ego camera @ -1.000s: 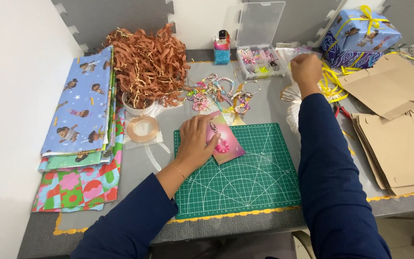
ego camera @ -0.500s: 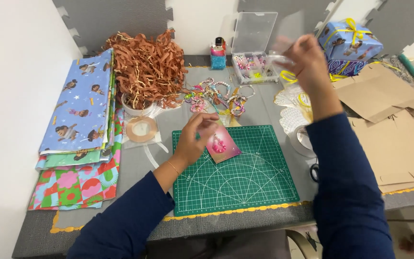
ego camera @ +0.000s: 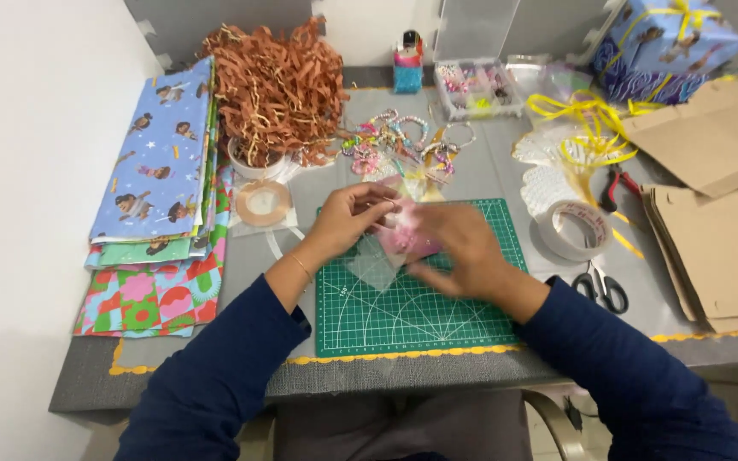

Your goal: Tying a decorative ribbon on a gift box and then placing jewelry items into protective bags and onto display cards.

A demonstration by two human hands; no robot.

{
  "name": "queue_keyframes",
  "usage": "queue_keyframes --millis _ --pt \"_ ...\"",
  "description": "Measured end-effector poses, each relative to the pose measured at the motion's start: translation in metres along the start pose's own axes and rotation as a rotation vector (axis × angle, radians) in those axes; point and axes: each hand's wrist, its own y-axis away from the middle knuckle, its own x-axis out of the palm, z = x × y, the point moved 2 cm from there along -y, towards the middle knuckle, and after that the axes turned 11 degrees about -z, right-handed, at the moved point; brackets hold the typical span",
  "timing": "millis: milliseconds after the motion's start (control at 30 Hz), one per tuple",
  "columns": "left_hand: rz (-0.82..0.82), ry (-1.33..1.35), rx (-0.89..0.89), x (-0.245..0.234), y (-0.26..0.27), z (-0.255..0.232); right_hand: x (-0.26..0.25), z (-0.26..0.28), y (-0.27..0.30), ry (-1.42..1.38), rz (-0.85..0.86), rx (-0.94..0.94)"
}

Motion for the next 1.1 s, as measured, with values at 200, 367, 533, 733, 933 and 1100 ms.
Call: queue_keyframes --millis 200,367,533,733,933,1100 --pt "0.097 -0.138 0.039 0.004 0.008 -0.022 -0.007 -0.029 0.000 -0.424 -0.224 0.695" --pt "0.137 -0.222 0.029 0.005 0.010 -0.018 0.010 -0.047 0.019 -0.640 -0.173 0.912" --pt "0.083 -0.240 0.004 0.003 0.009 -0.013 0.007 -0.046 0.016 -0.602 -0.131 0.902" --pt "0.090 -0.095 0.002 -0.019 -0.003 -0.009 0.016 -0.063 0.014 -0.402 -0.082 0.923" --pt "0.147 0.023 -0.012 -0.039 -0.017 0.004 0.048 -0.089 -0.015 -0.256 0.168 0.589" --pt "0.214 -0.015 -0.030 -0.040 -0.015 0.004 0.052 -0.070 -0.038 -0.290 0.365 0.427"
